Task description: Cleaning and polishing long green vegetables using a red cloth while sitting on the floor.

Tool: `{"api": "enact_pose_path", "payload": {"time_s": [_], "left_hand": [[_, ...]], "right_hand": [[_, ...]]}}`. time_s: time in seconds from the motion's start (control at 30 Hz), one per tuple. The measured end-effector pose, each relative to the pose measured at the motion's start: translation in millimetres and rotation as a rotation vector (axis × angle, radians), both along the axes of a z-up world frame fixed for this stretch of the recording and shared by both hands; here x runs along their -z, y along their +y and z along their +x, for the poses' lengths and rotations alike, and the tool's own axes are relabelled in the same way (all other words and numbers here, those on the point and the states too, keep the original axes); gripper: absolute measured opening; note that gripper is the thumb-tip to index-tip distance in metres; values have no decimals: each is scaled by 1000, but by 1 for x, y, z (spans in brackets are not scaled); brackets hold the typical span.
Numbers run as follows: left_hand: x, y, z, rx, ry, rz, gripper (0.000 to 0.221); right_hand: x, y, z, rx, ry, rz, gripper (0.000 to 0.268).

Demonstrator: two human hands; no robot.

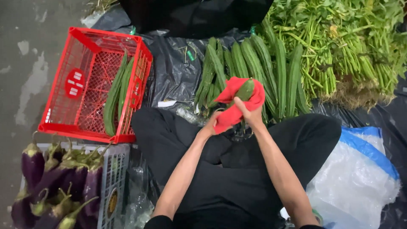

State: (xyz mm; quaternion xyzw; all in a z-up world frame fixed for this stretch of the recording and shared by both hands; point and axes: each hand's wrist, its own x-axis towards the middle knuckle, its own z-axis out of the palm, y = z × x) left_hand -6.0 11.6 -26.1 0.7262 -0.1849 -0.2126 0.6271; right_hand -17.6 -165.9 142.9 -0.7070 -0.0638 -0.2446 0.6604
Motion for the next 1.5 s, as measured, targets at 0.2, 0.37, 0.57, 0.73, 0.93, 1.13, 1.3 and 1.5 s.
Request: {"api": "enact_pose_path", "payload": {"time_s": [0.2,0.37,0.57,0.73,0.93,1.13,1.3,1.5], "left_hand": [[34,-5,-9,147,128,-142,53],[-15,1,-18,276,266,77,90],[-37,-6,-7,123,107,-158,45],[-39,-8,-6,148,-59,-193,24],[64,4,-11,146,-127,-357,46],[31,-6,-24,37,-69,-367,61],[-7,-21,-10,1,-161,-204,41],[-37,-63,-2,-57,-242,-51,25]], "right_hand": [[176,-60,6,-412,357,311,53],[190,-95,8,-710,424,232,56],[78,-33,-5,-476,194,277,46],[15,-25,4,-450,-122,266,49],[179,-36,-8,-103,191,207,64],[71,26,-2,-138,63,-19,61],[24,42,6,-274,123,43,43],[36,29,-2,-271,159,68,36]]}}
